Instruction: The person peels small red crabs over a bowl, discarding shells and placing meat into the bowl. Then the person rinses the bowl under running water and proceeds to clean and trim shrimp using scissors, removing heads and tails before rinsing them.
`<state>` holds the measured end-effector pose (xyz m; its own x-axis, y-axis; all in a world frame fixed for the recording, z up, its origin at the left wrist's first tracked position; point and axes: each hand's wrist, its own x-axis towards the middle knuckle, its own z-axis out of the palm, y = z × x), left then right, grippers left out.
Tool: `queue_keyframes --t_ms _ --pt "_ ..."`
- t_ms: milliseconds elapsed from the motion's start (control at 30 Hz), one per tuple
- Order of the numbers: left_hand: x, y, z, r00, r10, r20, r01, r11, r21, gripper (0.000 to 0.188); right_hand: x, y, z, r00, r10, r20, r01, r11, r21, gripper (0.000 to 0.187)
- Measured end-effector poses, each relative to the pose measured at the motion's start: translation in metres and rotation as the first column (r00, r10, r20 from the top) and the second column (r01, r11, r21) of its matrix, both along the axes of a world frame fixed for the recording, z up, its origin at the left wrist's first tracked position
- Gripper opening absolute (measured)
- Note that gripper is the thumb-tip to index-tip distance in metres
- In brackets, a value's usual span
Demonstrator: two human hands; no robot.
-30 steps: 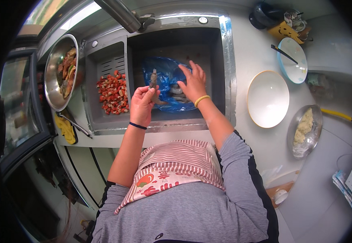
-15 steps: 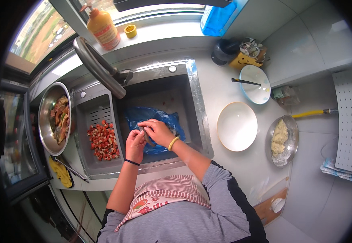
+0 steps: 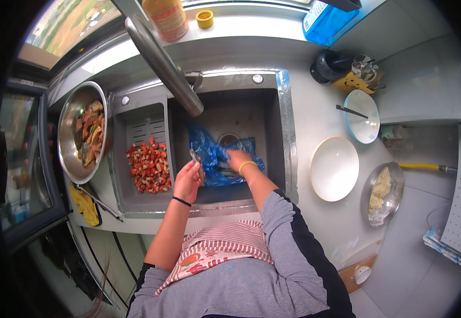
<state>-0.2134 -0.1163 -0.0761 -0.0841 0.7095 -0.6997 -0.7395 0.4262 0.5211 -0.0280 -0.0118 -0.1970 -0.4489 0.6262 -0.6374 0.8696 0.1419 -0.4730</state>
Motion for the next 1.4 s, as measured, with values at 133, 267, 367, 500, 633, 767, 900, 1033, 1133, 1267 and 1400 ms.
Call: queue_keyframes --t_ms 133,267,367,500,633,767,900,1033,1133,1267,1400 --pt "-0.004 0.002 -0.017 0.999 -0.022 0.025 0.023 0.998 -0.063 0.026 -0.007 0.003 0.03 0.847 0.475 -0.24 -0.522 0.827 -0.207 0.041" --pt "0.01 0.01 -0.037 0.999 -0.009 0.052 0.017 0.99 -0.141 0.026 -0.007 0.017 0.065 0.745 0.594 -0.302 -0.666 0.648 -0.369 0.028" --pt "0.011 0.013 -0.058 0.989 -0.085 0.12 0.1 0.987 -0.125 0.016 0.004 0.019 0.038 0.866 0.097 -0.49 -0.392 0.74 -0.547 0.023" --pt "0.01 0.016 -0.057 0.995 -0.068 0.078 0.078 0.989 -0.127 0.014 0.001 0.022 0.038 0.826 -0.239 -0.511 0.3 0.953 0.039 0.039" --pt "0.003 0.016 -0.058 0.996 -0.049 0.072 0.056 0.994 -0.093 0.014 0.01 0.057 0.097 0.815 -0.147 -0.56 0.348 0.898 0.27 0.05" --pt "0.0 0.015 -0.061 0.993 -0.083 0.078 0.089 0.993 -0.078 0.012 0.044 0.101 0.179 0.738 -0.16 -0.655 0.462 0.827 0.319 0.031" --pt "0.01 0.021 -0.052 0.994 -0.099 0.051 0.104 0.989 -0.106 0.011 0.108 0.137 0.223 0.639 -0.31 -0.704 0.704 0.605 0.373 0.017" --pt "0.024 0.027 -0.045 0.994 -0.101 0.04 0.105 0.989 -0.105 0.01 0.211 0.187 0.231 0.319 -0.371 -0.872 0.946 0.187 0.266 0.016" --pt "0.024 0.025 -0.047 0.995 -0.1 0.029 0.102 0.991 -0.081 0.01 0.258 0.229 0.246 0.486 -0.332 -0.808 0.842 -0.07 0.535 0.012" --pt "0.028 0.022 -0.034 0.993 -0.112 0.029 0.114 0.991 -0.066 0.009 0.287 0.287 0.252 0.703 -0.502 -0.504 0.54 -0.084 0.837 0.042" --pt "0.036 0.02 -0.008 0.999 -0.042 -0.013 0.041 0.997 -0.072 0.009 0.298 0.328 0.263 0.845 -0.51 -0.163 0.357 0.31 0.881 0.027"
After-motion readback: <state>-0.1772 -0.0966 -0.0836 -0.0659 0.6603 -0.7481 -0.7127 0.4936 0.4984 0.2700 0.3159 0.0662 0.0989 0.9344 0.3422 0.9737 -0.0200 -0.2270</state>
